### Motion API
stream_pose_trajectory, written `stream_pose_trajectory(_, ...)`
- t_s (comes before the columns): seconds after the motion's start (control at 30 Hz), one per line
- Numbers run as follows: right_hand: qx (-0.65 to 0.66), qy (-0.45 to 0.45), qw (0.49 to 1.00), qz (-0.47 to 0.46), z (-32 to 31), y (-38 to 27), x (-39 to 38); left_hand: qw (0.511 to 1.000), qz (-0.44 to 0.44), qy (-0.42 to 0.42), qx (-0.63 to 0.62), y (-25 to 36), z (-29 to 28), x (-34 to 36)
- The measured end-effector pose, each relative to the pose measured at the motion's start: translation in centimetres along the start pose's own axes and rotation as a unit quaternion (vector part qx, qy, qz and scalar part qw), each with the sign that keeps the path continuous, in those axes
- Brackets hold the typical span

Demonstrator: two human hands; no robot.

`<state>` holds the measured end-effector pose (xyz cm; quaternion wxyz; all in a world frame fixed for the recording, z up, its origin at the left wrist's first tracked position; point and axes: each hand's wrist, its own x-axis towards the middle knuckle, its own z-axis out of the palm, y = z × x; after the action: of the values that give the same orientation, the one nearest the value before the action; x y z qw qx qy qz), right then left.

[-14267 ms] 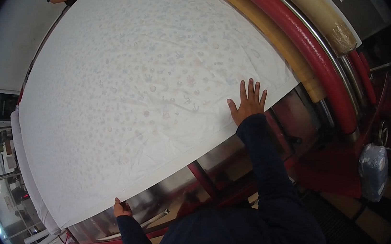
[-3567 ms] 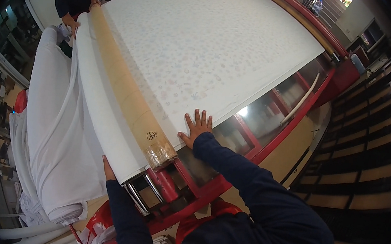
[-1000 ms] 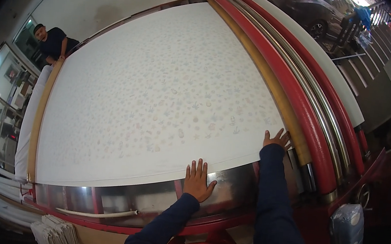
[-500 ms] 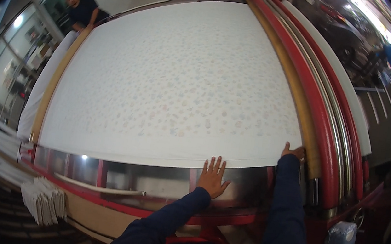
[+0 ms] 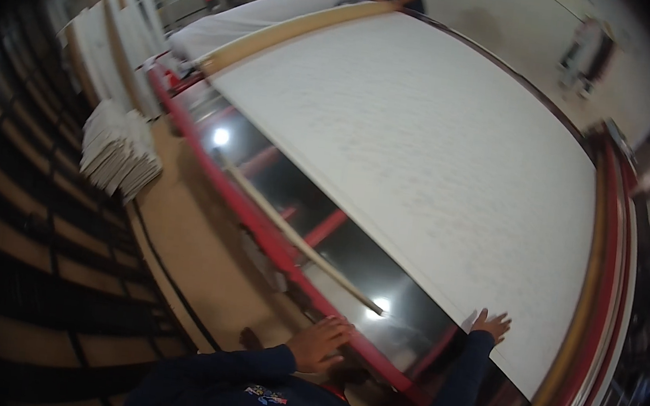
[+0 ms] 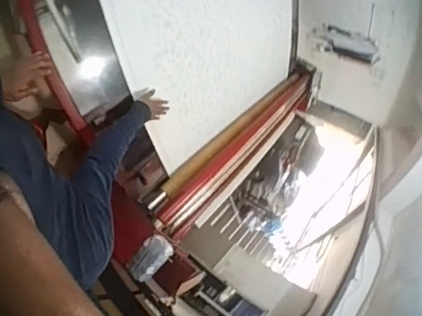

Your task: Operator is feeding fabric into a large format printing machine and managing the output roll.

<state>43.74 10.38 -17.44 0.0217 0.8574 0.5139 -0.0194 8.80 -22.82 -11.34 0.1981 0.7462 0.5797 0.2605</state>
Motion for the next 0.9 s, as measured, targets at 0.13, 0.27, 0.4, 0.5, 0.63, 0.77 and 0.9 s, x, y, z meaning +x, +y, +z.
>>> stream_pose_trajectory(0.13, 0.026, -0.041, 0.993, -0.104, 4.4, -9.4, -5.4, 0.981, -0.18, 0.07, 0.025, -8.3, -8.9, -15.2)
stream_pose_trajectory(0.27, -0.037, -0.124, 0.99, 0.047, 1.5, -22.0, -17.3, 0.915, -0.338, 0.216, 0.036, -16.1, -17.1, -28.3)
stream_pose_trajectory(0.4, 0.06, -0.01, 0.956, -0.286, 5.1, -36.2, -15.2, 0.878, -0.381, 0.287, 0.038, -26.6, -29.4, -32.3)
stream_pose_trajectory(0.5, 0.253, -0.018, 0.881, -0.4, 5.2, -52.1, -23.1, 0.852, -0.404, 0.329, 0.06, -37.0, -37.7, -34.6)
stream_pose_trajectory(0.63, -0.109, -0.151, 0.94, -0.285, 6.3, -61.4, -33.1, 0.786, -0.467, 0.403, 0.05, -47.4, -43.9, -39.4)
stream_pose_trajectory(0.77, -0.074, -0.179, 0.936, -0.293, 4.3, -75.3, -36.4, 0.678, -0.592, 0.436, -0.024, -55.9, -46.2, -45.6)
stream_pose_trajectory(0.9, 0.114, -0.109, 0.932, -0.327, -3.6, -96.4, -52.2, 0.538, -0.709, 0.453, -0.046, -60.4, -48.0, -56.3)
